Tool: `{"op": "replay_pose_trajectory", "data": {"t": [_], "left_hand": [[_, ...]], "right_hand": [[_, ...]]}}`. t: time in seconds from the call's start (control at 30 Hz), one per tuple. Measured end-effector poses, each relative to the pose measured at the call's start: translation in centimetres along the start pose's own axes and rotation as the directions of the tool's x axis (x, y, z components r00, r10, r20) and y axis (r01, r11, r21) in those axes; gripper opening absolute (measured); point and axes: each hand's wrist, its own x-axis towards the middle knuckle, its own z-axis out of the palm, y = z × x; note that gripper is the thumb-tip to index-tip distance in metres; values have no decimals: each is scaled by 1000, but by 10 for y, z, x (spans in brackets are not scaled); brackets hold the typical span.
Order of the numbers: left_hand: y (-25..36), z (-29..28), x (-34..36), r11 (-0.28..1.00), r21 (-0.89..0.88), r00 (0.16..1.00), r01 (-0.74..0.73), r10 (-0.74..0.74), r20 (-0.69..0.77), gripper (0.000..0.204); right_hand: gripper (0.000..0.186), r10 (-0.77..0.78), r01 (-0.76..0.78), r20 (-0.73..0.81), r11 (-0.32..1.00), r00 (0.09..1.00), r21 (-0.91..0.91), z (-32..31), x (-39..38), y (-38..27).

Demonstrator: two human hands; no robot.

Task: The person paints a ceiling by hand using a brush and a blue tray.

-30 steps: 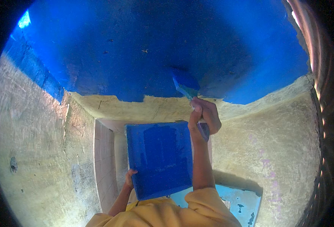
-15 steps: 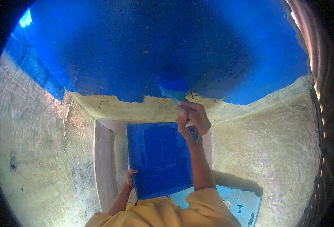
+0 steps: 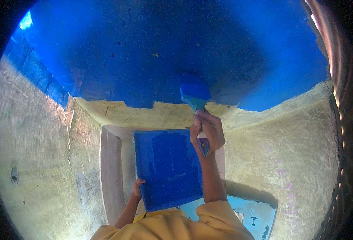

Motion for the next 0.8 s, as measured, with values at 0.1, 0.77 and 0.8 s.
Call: {"op": "replay_pose_trajectory", "data": {"t": [0.1, 0.77, 0.8], "left_hand": [[-2, -3, 2, 1000, 0, 1000, 7, -7, 14, 56], [-1, 0, 4, 999, -24, 1000, 22, -22, 12, 57], [-1, -1, 3, 999, -11, 999, 31, -31, -6, 58]], "right_hand": [[1, 78, -79, 70, 997, 994, 16, -6, -5, -6], [5, 63, -68, 75, 996, 995, 66, 1, 15, -7], [5, 54, -56, 37, 997, 998, 53, -1, 15, -6]]}}
